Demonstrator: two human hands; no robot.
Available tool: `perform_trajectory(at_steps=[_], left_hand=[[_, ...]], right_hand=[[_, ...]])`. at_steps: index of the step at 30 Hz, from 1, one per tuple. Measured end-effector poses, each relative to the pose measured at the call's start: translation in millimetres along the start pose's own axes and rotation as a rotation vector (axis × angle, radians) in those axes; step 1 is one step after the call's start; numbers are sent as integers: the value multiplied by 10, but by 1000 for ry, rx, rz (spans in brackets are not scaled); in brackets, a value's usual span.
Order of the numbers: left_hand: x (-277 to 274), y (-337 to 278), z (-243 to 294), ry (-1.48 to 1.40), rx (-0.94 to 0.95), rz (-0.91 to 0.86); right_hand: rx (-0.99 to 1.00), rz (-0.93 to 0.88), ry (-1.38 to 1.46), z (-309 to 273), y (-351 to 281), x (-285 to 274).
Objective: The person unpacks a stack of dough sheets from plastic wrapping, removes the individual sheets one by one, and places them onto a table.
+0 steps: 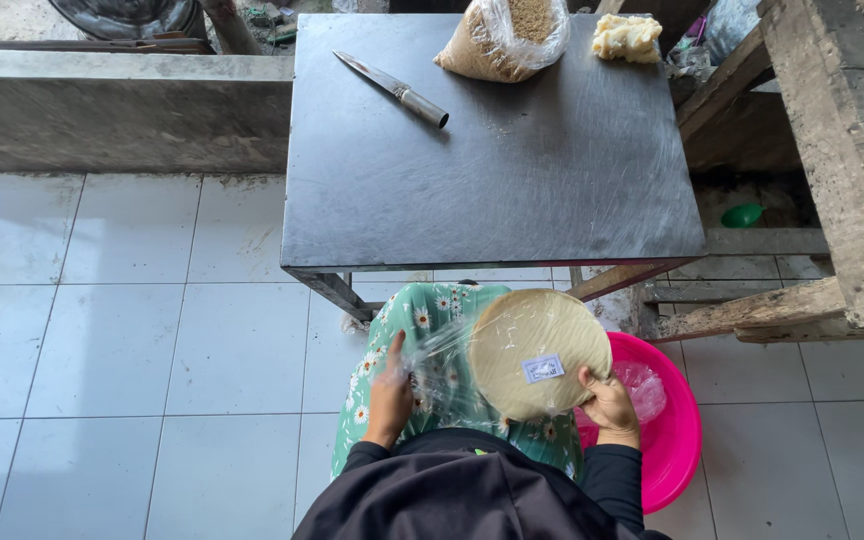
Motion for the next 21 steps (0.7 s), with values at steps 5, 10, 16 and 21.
perform_trajectory(at_steps=[5, 10, 16, 21], left_hand=[[89, 91, -298, -33, -102, -122], [-675, 254, -96, 448, -332, -251], [-534, 451, 1780, -25, 422, -184], [198, 227, 2205, 195, 878, -510]], right_hand=[[39, 107, -118, 30, 129, -1], [133, 51, -264, 199, 277, 241], [137, -88, -383, 99, 230, 906], [77, -177, -407, -186, 202, 1313]])
Point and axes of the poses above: each hand's wrist, its own y-axis towards the middle knuckle, its own x-axis out of the palm, z = x × y, the point moved 10 cm from there along y, towards the middle knuckle, and after that the axes turned 4 degrees about -z, right-handed, at the moved point
